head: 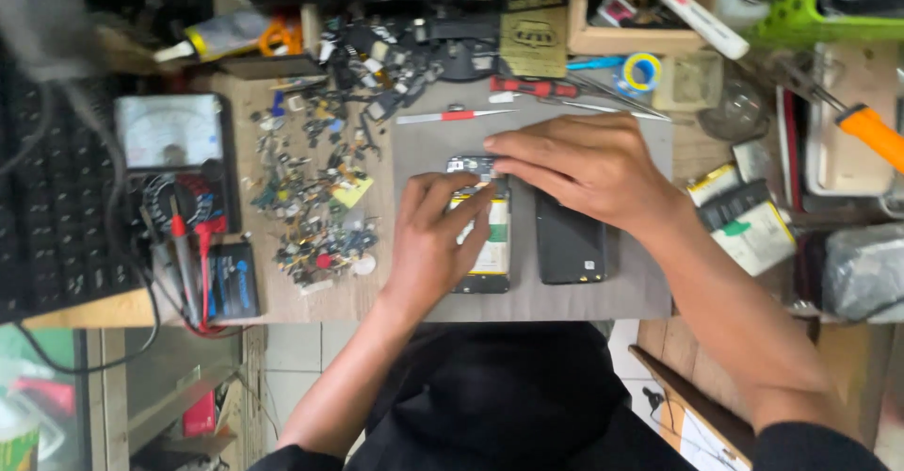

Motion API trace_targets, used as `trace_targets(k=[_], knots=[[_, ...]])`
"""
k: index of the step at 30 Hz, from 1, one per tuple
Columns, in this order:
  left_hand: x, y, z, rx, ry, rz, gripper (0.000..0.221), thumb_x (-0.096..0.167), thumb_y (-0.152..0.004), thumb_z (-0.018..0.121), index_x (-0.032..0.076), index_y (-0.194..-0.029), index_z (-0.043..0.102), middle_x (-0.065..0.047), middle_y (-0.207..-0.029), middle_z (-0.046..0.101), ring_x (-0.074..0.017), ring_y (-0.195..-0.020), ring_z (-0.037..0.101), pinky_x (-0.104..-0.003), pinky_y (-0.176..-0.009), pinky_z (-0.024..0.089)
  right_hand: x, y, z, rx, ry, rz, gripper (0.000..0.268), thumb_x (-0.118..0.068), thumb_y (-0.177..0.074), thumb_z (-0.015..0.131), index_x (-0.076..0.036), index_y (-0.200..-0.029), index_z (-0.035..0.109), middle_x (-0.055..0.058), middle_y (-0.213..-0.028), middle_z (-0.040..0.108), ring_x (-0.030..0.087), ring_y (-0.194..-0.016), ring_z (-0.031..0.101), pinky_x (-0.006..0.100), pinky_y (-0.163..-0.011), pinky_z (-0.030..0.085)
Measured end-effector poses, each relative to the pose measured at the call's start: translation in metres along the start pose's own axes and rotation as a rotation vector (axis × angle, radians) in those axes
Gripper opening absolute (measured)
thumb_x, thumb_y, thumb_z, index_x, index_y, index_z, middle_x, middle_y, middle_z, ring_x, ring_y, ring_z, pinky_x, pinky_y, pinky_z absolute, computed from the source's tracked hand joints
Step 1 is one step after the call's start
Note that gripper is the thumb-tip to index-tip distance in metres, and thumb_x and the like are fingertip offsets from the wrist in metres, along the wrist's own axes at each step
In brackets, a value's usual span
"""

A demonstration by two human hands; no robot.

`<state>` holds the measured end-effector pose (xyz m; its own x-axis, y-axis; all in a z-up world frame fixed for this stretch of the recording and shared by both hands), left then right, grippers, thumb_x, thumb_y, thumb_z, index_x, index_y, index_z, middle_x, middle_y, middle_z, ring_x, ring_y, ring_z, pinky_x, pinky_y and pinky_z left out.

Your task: Reassembling a smartphone by installing the battery and snapping the internal frame into place.

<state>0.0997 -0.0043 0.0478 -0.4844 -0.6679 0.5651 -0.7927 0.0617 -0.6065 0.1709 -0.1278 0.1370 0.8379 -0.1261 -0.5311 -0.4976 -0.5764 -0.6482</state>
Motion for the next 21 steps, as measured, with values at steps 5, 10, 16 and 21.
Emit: trace_targets(k=[5,10,16,21], knots=[[0.006,-0.006,0.001,0.0,-0.024,0.021,0.015,0.002,-0.086,0.073,0.005,-0.099,0.08,-0.01,-0.105,0.07,-0.0308,-0.092,0.063,-0.04,-0.086,0.056,0.016,0.016,-0.002,0.081,-0.008,0.014,0.015,0.004,-0.097,0.077,-0.001,-0.111,0.08,0.012,-0.089,0.079,0.029,-0.074,0.077,0.038,-0.063,0.061],[0.007,-0.004,-0.001,0.009,-0.031,0.024,0.015,0.001,-0.086,0.072,0.005,-0.098,0.08,-0.011,-0.103,0.07,-0.0313,-0.092,0.063,-0.039,-0.084,0.056,0.005,0.016,0.007,0.066,0.002,0.014,0.022,0.004,-0.099,0.073,-0.005,-0.117,0.08,0.011,-0.092,0.081,0.028,-0.076,0.078,0.035,-0.065,0.061],[0.008,-0.007,-0.001,0.005,-0.016,0.011,0.016,0.002,-0.087,0.072,0.006,-0.1,0.08,-0.01,-0.103,0.07,-0.0297,-0.093,0.063,-0.038,-0.083,0.055,0.014,0.02,0.008,0.022,-0.039,0.063,0.032,0.008,-0.1,0.066,-0.003,-0.129,0.074,0.014,-0.102,0.082,0.03,-0.09,0.08,0.037,-0.073,0.063],[0.008,-0.006,-0.001,-0.005,-0.027,-0.014,0.016,0.003,-0.088,0.072,0.005,-0.101,0.08,-0.011,-0.103,0.071,-0.0313,-0.094,0.063,-0.04,-0.084,0.056,0.017,0.02,0.008,0.038,0.047,0.04,0.033,-0.001,-0.097,0.078,-0.004,-0.13,0.074,0.012,-0.101,0.08,0.029,-0.087,0.078,0.04,-0.074,0.063]])
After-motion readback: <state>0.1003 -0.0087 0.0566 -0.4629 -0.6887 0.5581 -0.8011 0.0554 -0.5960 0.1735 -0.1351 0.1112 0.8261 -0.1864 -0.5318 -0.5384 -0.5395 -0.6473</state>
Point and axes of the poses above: each hand's wrist, its own y-axis away from the middle knuckle, its own z-axis out of the palm, x = y × z, the point moved 9 cm from there along -y, towards the middle knuckle
